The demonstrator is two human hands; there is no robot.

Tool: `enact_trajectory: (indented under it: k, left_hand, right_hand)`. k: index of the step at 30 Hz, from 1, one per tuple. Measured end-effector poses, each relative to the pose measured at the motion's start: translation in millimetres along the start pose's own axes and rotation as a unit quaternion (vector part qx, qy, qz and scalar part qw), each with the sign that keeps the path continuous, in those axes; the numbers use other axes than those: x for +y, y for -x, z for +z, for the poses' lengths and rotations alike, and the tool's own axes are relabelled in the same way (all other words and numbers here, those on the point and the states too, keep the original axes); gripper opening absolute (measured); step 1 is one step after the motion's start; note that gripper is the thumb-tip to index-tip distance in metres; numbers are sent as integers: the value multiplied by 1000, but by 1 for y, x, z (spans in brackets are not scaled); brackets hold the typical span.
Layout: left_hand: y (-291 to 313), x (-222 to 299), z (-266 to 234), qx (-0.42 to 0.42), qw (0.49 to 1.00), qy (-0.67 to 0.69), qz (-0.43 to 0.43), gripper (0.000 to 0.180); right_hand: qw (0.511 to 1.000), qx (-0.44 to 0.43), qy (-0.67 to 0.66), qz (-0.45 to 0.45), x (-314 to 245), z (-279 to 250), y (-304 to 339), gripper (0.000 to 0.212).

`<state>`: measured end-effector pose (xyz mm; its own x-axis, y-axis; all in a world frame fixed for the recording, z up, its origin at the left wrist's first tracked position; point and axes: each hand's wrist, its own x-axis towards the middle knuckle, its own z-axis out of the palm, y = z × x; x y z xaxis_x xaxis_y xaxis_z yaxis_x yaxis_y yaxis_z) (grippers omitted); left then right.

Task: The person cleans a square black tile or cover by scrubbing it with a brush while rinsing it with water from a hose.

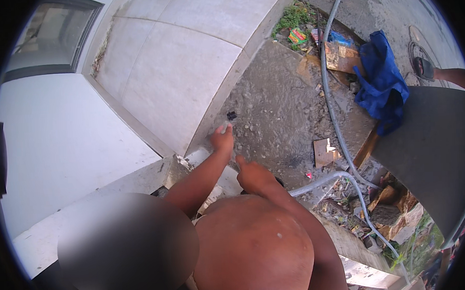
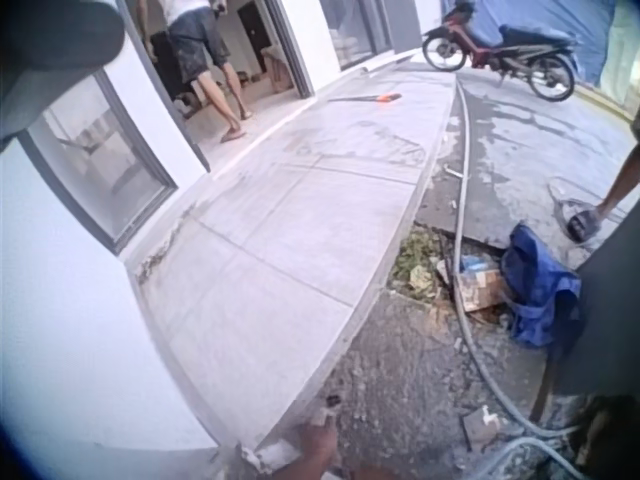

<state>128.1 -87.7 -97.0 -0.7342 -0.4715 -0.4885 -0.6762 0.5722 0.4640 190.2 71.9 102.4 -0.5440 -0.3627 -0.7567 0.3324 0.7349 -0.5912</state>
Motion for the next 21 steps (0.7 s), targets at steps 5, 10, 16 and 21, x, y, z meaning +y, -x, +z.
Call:
enact_trajectory:
  k: [5, 10, 16, 21]
  left_hand:
    - [5, 72, 10, 54, 993, -95, 34, 63]
    - [-17, 69, 30, 47, 995, 24, 89, 48]
    - [-21, 52, 9, -365, 819, 442, -25, 46]
    - [-38, 35, -17, -463, 733, 497, -36, 51]
  right_hand:
    - [997, 59, -53, 0, 19, 9, -3, 52]
    - [993, 95, -65, 7, 14, 4, -1, 51]
    - [987, 128, -88, 36, 23, -15, 12, 50]
    - [987, 91, -134, -1, 14, -32, 16, 46]
